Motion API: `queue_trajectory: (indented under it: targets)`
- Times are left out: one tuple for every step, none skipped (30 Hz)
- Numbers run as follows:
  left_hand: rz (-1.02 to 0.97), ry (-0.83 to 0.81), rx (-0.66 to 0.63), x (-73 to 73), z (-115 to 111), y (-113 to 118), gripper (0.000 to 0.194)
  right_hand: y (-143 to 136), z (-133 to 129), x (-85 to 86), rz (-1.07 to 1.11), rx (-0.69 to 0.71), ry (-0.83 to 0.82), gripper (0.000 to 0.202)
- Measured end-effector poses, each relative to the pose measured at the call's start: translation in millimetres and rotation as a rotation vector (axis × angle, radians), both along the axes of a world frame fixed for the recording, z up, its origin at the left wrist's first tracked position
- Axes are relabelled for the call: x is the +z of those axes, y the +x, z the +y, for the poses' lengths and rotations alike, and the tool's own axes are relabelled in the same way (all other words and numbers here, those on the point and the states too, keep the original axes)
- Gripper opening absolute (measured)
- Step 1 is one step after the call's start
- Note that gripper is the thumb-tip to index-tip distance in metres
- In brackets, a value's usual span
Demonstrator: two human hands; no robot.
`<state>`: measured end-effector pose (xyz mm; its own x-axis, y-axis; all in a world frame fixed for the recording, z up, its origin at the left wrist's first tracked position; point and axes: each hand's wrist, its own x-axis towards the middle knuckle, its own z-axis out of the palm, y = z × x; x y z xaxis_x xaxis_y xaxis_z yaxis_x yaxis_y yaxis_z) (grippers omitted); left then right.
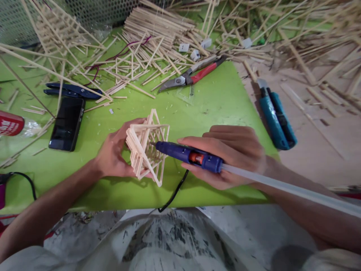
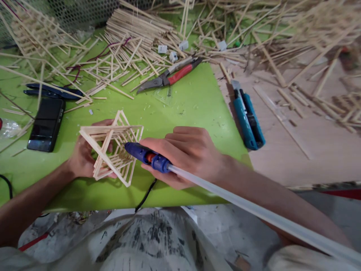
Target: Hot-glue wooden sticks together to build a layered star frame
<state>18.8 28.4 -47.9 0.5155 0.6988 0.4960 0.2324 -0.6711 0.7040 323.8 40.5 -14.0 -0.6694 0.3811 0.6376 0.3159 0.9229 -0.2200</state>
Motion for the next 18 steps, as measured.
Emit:
queue_trajectory:
  targets:
    - [0.001, 0.001, -0.004, 0.2, 0.1, -0.2, 0.107, 0.0, 0.1, -0.2, -0.001, -0.001, 0.001, 0.035]
    - [0.007, 0.002, -0.004, 0.4, 0.1, -0.6, 0.106, -0.1, 0.3, -0.4, -0.001, -0.002, 0.001, 0.034]
    - [0.016, 0.002, -0.003, 0.4, 0.0, -1.1, 0.105, -0.3, 0.3, -0.5, 0.004, -0.002, 0.003, 0.034]
    - [0.026, -0.006, -0.001, 0.4, -0.1, -1.5, 0.104, -0.7, 0.4, -0.5, 0.011, -0.002, 0.003, 0.034]
    - [0.03, -0.018, 0.002, 0.3, -0.2, -1.9, 0.105, -1.1, 0.4, -0.4, 0.018, -0.004, 0.004, 0.035]
    - [0.029, -0.031, 0.005, 0.3, -0.3, -2.1, 0.106, -1.5, 0.5, -0.3, 0.022, -0.006, 0.003, 0.035]
    - [0.025, -0.037, 0.004, 0.2, -0.3, -2.1, 0.108, -1.8, 0.5, -0.2, 0.024, -0.008, 0.006, 0.035]
    - [0.022, -0.04, 0.003, 0.2, -0.3, -1.9, 0.109, -2.1, 0.6, 0.0, 0.023, -0.009, 0.009, 0.035]
    - [0.017, -0.04, -0.002, 0.2, -0.3, -1.6, 0.109, -2.2, 0.7, 0.1, 0.018, -0.009, 0.014, 0.035]
    - [0.011, -0.046, -0.005, 0.3, -0.3, -1.1, 0.108, -2.3, 0.8, 0.2, 0.012, -0.011, 0.021, 0.035]
    - [0.005, -0.056, -0.01, 0.4, -0.4, -0.5, 0.106, -2.2, 1.0, 0.2, 0.01, -0.013, 0.032, 0.036]
    - [-0.003, -0.074, -0.013, 0.6, -0.6, 0.0, 0.105, -2.1, 1.1, 0.2, 0.008, -0.016, 0.041, 0.036]
    - [-0.012, -0.095, -0.012, 0.9, -0.8, 0.4, 0.105, -2.0, 1.2, 0.1, 0.01, -0.017, 0.052, 0.037]
    - [-0.015, -0.114, -0.01, 1.4, -1.1, 0.8, 0.105, -1.9, 1.2, -0.1, 0.012, -0.019, 0.061, 0.038]
    - [-0.012, -0.125, -0.01, 2.1, -1.4, 0.9, 0.104, -1.8, 1.2, -0.3, 0.014, -0.018, 0.068, 0.038]
    - [-0.007, -0.13, -0.007, 2.9, -1.6, 0.9, 0.103, -1.8, 1.3, -0.5, 0.018, -0.018, 0.071, 0.039]
    - [0.003, -0.133, -0.008, 3.8, -1.7, 0.9, 0.103, -1.9, 1.3, -0.7, 0.022, -0.015, 0.072, 0.039]
    - [0.016, -0.138, -0.008, 4.9, -1.7, 0.7, 0.102, -2.0, 1.4, -0.9, 0.024, -0.013, 0.071, 0.038]
